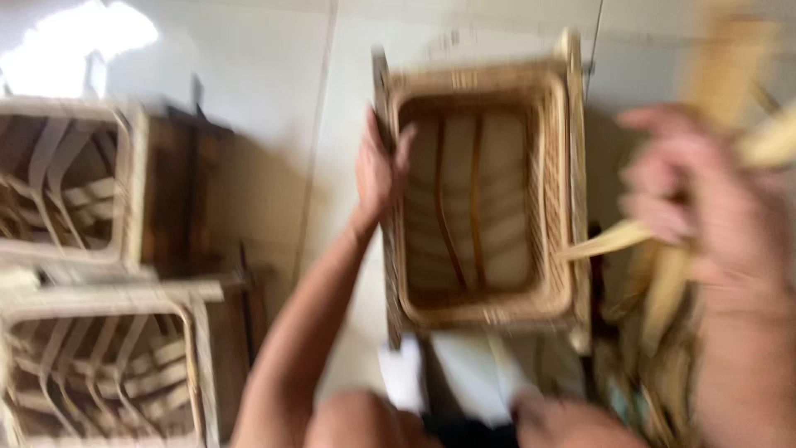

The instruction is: The person inserts thin wooden strips into a rectangular basket frame held in a wooden jig, then uses a hammer to tap the strips into place. The person repeats this process for multiple strips, adjusting the basket and jig as needed.

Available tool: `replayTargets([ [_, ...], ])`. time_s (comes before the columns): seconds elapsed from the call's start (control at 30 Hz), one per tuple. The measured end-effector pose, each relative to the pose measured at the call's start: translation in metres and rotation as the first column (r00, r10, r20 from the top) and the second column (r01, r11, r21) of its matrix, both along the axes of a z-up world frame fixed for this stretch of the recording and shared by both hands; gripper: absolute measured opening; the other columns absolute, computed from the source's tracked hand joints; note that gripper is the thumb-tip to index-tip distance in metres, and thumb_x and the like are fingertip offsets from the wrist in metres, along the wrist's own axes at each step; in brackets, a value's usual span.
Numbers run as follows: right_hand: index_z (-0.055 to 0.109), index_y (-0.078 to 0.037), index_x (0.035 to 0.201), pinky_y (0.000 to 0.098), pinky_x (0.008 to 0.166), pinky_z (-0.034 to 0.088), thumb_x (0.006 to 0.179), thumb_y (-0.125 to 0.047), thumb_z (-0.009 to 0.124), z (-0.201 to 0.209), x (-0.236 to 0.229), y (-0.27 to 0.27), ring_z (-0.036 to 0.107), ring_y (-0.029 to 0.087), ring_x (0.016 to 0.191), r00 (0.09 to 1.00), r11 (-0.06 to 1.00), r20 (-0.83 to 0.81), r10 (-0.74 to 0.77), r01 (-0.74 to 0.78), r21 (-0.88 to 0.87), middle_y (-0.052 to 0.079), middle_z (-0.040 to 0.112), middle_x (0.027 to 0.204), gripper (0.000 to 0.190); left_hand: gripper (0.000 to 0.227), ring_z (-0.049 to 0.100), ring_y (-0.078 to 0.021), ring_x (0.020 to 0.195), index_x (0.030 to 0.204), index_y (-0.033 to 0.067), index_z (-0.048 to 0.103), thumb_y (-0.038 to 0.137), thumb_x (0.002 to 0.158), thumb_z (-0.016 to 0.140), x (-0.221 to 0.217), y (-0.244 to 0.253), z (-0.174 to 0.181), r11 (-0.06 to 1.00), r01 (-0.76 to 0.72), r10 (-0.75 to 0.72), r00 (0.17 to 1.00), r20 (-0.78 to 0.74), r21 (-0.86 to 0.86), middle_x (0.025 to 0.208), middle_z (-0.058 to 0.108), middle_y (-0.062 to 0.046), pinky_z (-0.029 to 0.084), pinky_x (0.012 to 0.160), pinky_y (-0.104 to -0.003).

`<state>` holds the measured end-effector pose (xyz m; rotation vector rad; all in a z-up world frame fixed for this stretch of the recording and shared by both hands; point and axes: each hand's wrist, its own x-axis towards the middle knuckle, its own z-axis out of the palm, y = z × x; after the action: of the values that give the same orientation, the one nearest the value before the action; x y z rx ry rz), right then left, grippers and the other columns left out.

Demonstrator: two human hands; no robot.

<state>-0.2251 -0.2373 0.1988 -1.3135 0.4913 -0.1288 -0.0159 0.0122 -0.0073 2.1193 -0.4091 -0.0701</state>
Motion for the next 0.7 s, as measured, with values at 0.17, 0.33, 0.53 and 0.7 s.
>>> replayTargets([
  [0.17, 0.060, -0.008, 0.123, 0.0221, 0.047, 0.041, 0.116, -0.029, 0.054, -0.073, -0.159, -0.074, 0.043, 0.007, 0.052, 0.933, 0.953, -0.239, -0.269, 0.293, 0.072, -0.004, 0.050, 0.069, 0.022, 0.096, 0.047, -0.0521, 0.136, 0.159, -0.0060, 0.012, 0.043, 0.100, 0.070, -0.038, 0.028, 0.004, 0.988, 0.137, -0.120, 0.973, -0.199, 0.071, 0.152, 0.039, -0.041, 0.043, 0.110, -0.050],
  [0.33, 0.060, -0.005, 0.127, 0.0251, 0.058, 0.046, 0.116, -0.024, 0.058, -0.158, -0.307, -0.072, 0.050, 0.011, 0.067, 0.720, 0.900, -0.576, -0.387, 0.431, -0.066, 0.003, 0.056, 0.083, 0.023, 0.092, 0.055, -0.0485, 0.133, 0.161, -0.0012, 0.015, 0.036, 0.097, 0.070, -0.099, 0.056, 0.016, 0.993, 0.116, -0.119, 0.957, -0.264, -0.029, 0.150, 0.047, -0.038, 0.047, 0.108, -0.048],
  [0.53, 0.061, -0.001, 0.132, 0.0287, 0.071, 0.053, 0.114, -0.019, 0.062, -0.210, -0.357, -0.076, 0.060, 0.016, 0.085, 0.420, 0.933, -0.836, -0.354, 0.098, -0.346, 0.010, 0.063, 0.099, 0.025, 0.092, 0.057, -0.0437, 0.131, 0.159, -0.0017, 0.023, 0.034, 0.094, 0.077, -0.110, 0.054, 0.016, 1.000, -0.006, 0.006, 0.997, -0.081, 0.004, 0.146, 0.051, -0.034, 0.050, 0.107, -0.046],
  [0.7, 0.061, 0.002, 0.136, 0.0316, 0.082, 0.059, 0.114, -0.015, 0.066, -0.160, -0.264, -0.046, 0.068, 0.020, 0.099, 0.518, 0.499, -0.612, -0.597, -0.358, -0.789, 0.017, 0.069, 0.113, 0.029, 0.091, 0.057, -0.0434, 0.126, 0.159, -0.0027, 0.023, 0.032, 0.094, 0.076, -0.108, 0.056, 0.019, 0.993, 0.039, -0.038, 0.999, -0.015, 0.107, 0.141, 0.054, -0.030, 0.050, 0.105, -0.047],
])
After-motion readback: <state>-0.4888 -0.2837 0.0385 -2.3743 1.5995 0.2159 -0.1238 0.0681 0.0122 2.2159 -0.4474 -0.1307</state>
